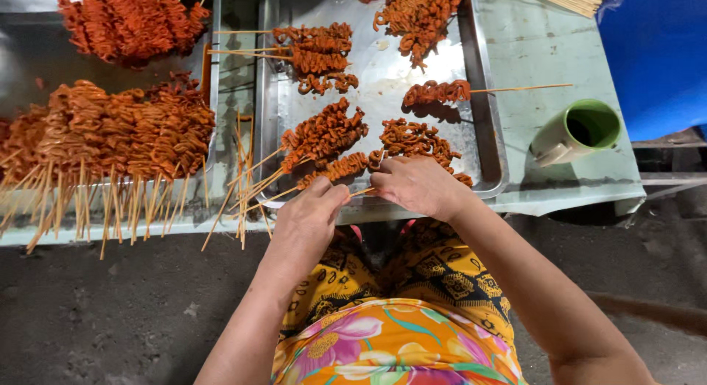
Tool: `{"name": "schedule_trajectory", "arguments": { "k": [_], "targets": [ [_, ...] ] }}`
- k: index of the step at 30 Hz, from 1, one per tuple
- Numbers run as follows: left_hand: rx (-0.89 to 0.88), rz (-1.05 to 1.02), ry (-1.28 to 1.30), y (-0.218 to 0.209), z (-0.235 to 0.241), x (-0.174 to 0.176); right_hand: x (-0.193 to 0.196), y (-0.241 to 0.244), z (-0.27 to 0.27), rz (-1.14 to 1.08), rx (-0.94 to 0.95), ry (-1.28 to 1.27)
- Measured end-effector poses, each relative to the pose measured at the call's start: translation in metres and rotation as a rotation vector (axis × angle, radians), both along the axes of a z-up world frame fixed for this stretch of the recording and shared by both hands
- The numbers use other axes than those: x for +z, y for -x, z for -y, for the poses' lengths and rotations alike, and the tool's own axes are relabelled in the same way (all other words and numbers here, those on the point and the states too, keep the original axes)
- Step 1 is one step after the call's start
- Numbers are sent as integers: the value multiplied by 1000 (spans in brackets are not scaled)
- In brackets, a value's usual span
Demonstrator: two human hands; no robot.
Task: The person skewers marinated pieces of food onto wooden sticks by hand. They pick up individual pieces from a metal tray, thread them through a skewer, and place the completed skewers onto a separate tray.
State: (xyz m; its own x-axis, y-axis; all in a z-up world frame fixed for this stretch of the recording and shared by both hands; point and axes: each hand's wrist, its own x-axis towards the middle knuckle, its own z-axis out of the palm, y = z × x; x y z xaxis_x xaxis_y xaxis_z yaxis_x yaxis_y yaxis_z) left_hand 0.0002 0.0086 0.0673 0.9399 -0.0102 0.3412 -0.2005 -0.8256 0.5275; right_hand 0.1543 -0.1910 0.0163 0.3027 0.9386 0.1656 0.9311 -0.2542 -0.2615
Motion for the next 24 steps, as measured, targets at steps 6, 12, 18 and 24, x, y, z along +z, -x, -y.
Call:
{"name": "schedule_trajectory", "arguments": {
  "k": [6, 12, 18, 24],
  "targets": [
    [5, 1, 18, 10, -7, 11, 3, 5, -1, 14, -43, -19],
    [94, -52, 7, 34, -25, 31, -2, 5, 0, 23, -98, -20],
    [353, 89, 170, 74, -57, 54, 10, 7, 10, 40, -218, -195],
    [544, 209, -38, 76, -83, 19, 12, 16, 13, 29, -393, -326]
  ]
}}
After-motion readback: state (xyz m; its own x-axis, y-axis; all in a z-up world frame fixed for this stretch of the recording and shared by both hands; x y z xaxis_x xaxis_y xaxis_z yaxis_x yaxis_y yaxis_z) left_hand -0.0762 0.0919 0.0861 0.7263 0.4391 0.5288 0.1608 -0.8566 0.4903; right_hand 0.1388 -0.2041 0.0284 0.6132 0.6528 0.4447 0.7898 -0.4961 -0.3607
